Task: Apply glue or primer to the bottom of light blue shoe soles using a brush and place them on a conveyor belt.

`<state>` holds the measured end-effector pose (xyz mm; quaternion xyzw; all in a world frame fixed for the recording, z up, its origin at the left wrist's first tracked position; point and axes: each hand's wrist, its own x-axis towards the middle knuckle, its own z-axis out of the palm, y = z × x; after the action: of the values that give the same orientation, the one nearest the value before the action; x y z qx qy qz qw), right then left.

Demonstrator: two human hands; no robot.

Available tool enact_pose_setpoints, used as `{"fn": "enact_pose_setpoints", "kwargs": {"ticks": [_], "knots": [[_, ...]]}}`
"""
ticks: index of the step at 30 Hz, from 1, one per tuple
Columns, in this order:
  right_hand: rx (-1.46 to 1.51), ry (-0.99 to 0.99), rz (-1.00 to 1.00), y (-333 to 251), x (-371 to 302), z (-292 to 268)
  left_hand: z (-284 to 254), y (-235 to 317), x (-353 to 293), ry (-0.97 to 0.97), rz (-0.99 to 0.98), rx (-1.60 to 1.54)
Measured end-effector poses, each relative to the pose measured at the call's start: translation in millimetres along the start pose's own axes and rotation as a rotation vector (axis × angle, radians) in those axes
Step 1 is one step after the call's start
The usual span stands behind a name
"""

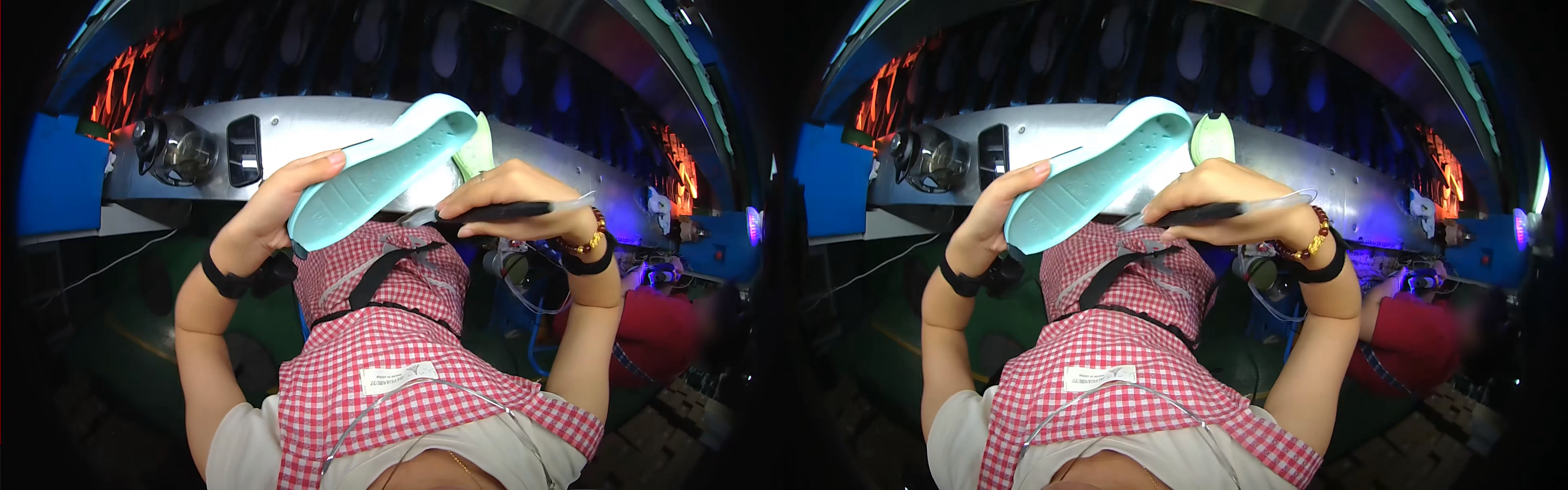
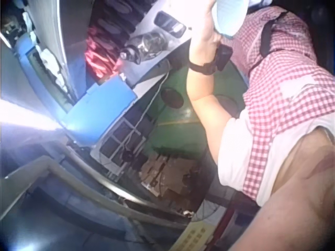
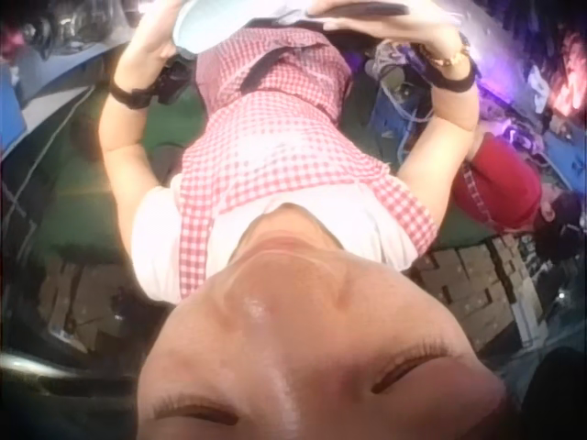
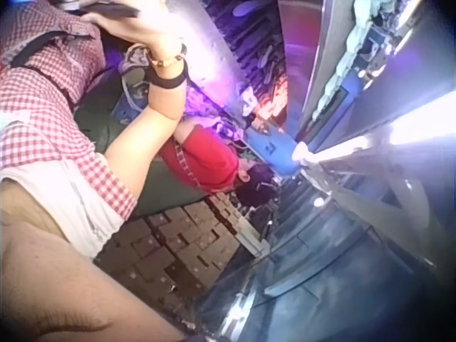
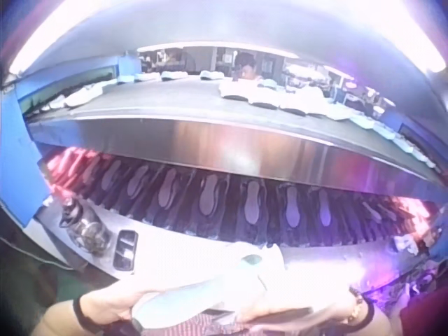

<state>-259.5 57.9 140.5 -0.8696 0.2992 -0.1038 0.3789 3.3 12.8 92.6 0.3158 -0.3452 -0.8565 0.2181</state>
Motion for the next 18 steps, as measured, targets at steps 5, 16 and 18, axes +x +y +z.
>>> {"fn": "enact_pose_setpoints", "kwargs": {"ticks": [5, 16, 18], "knots": [[0.631, 0.492, 0.165, 6.2, 14.8, 20.5, 4.7, -26.9, 18.9, -0.09, -0.011, -0.453], [0.765, 0.891, 0.124, 22.1, 10.0, 64.5, -16.0, -27.7, 7.6, -0.065, 0.203, -0.491], [0.874, 1.004, -0.122, 22.1, -5.0, 62.8, -27.9, -12.8, -15.1, 0.027, 0.379, -0.385]]}}
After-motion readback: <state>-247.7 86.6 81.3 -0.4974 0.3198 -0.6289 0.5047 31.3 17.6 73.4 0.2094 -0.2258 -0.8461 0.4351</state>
